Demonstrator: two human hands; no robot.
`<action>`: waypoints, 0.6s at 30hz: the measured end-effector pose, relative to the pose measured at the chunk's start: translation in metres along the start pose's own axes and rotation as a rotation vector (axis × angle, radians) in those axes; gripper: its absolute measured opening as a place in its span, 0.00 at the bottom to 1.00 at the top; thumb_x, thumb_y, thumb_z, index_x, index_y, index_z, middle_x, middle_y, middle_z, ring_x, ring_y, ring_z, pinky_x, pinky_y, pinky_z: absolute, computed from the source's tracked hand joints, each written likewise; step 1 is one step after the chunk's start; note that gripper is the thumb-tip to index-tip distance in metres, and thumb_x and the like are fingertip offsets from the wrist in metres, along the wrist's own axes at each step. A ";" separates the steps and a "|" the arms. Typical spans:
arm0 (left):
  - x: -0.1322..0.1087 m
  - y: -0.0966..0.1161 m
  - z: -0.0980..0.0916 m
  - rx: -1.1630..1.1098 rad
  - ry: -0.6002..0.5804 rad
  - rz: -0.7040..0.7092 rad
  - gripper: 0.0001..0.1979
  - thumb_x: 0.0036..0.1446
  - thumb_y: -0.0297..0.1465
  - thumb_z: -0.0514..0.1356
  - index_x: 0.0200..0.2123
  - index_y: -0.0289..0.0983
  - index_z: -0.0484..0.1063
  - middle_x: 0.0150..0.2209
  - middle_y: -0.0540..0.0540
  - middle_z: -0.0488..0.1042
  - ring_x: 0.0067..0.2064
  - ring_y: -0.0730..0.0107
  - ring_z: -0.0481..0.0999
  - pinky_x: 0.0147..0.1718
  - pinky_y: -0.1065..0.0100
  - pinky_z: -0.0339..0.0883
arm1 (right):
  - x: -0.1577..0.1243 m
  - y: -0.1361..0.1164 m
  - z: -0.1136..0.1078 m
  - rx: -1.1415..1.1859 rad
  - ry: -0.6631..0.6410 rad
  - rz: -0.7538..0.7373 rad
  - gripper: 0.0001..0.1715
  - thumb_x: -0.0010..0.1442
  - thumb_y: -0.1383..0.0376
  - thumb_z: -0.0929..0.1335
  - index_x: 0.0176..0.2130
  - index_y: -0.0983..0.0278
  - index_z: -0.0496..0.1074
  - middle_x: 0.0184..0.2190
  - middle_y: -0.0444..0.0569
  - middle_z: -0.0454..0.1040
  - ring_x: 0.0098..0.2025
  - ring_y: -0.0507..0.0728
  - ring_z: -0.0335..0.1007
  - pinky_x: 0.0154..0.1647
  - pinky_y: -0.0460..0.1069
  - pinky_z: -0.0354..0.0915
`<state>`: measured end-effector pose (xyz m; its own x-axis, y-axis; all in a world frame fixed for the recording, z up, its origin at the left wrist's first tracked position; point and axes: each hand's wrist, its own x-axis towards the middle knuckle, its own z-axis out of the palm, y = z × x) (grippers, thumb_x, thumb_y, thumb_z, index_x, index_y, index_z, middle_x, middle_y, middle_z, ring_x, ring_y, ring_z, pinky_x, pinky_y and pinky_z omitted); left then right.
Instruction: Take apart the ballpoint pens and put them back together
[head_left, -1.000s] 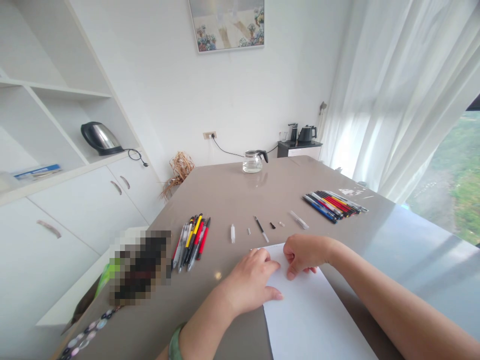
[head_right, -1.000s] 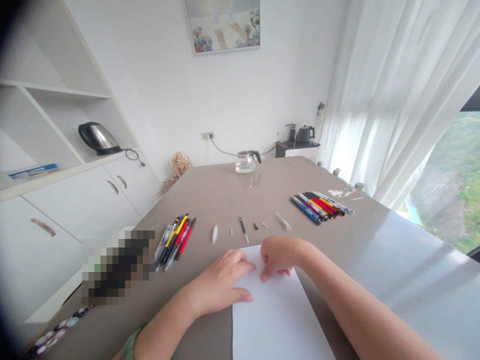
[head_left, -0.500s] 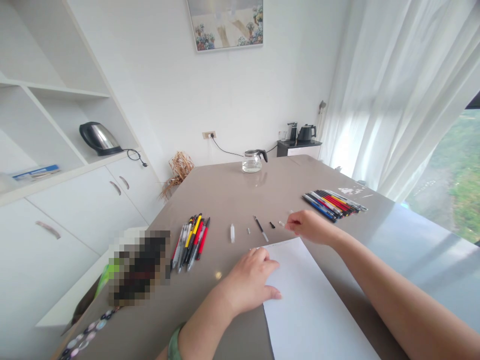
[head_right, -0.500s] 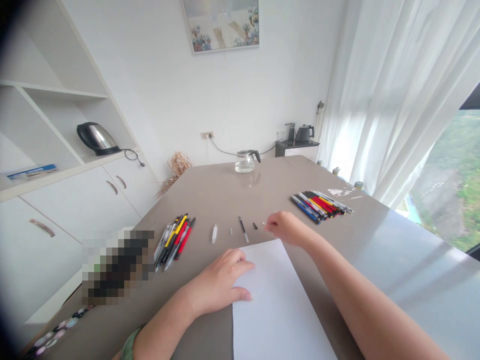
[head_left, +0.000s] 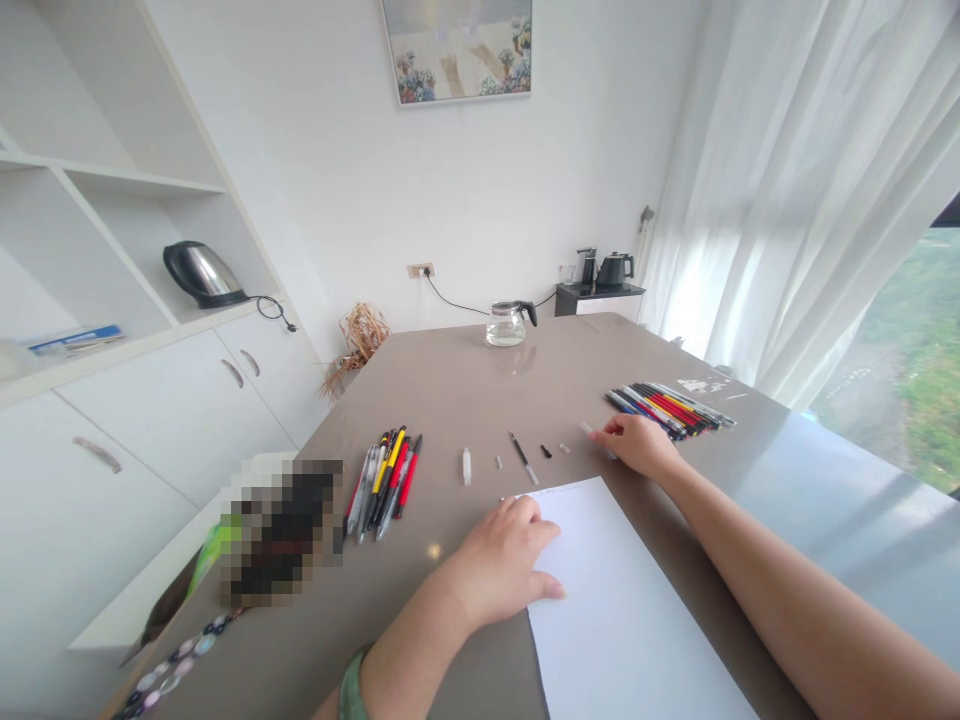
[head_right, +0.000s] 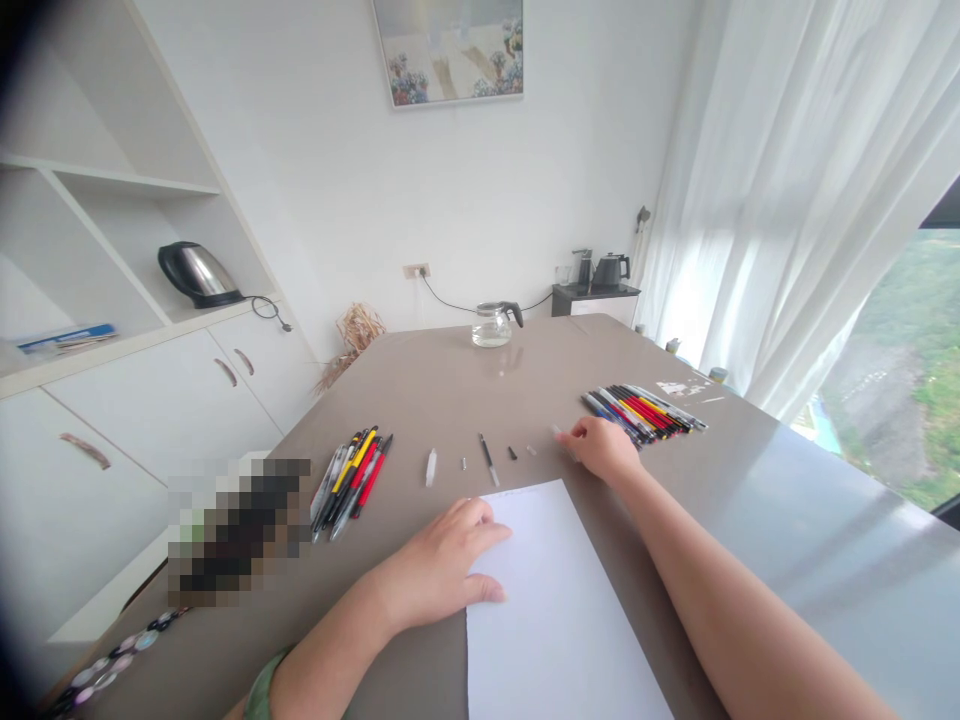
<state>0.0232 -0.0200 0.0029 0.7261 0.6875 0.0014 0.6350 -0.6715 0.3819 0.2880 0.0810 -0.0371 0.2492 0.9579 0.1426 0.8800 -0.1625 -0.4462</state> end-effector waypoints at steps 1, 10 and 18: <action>0.000 0.000 0.000 0.000 0.000 -0.001 0.18 0.44 0.40 0.60 0.39 0.41 0.67 0.39 0.47 0.62 0.42 0.61 0.62 0.41 0.64 0.59 | -0.001 -0.002 0.001 -0.006 -0.012 -0.005 0.20 0.43 0.48 0.66 0.25 0.62 0.72 0.22 0.47 0.72 0.26 0.54 0.66 0.23 0.46 0.55; 0.001 -0.001 0.000 0.017 0.013 0.014 0.18 0.43 0.40 0.61 0.38 0.40 0.68 0.38 0.47 0.62 0.41 0.62 0.62 0.40 0.64 0.60 | -0.002 -0.004 0.002 -0.028 -0.053 -0.021 0.19 0.44 0.49 0.66 0.25 0.61 0.72 0.26 0.49 0.73 0.28 0.55 0.67 0.23 0.46 0.55; 0.002 -0.002 0.001 0.012 0.008 0.014 0.19 0.43 0.41 0.61 0.40 0.40 0.67 0.38 0.47 0.62 0.42 0.62 0.62 0.41 0.64 0.60 | -0.003 -0.004 0.003 0.018 -0.037 -0.012 0.16 0.44 0.51 0.66 0.24 0.61 0.71 0.25 0.50 0.72 0.29 0.56 0.66 0.24 0.47 0.54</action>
<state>0.0234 -0.0177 0.0009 0.7330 0.6801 0.0145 0.6278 -0.6845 0.3705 0.2826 0.0792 -0.0388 0.2229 0.9680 0.1151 0.8756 -0.1469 -0.4602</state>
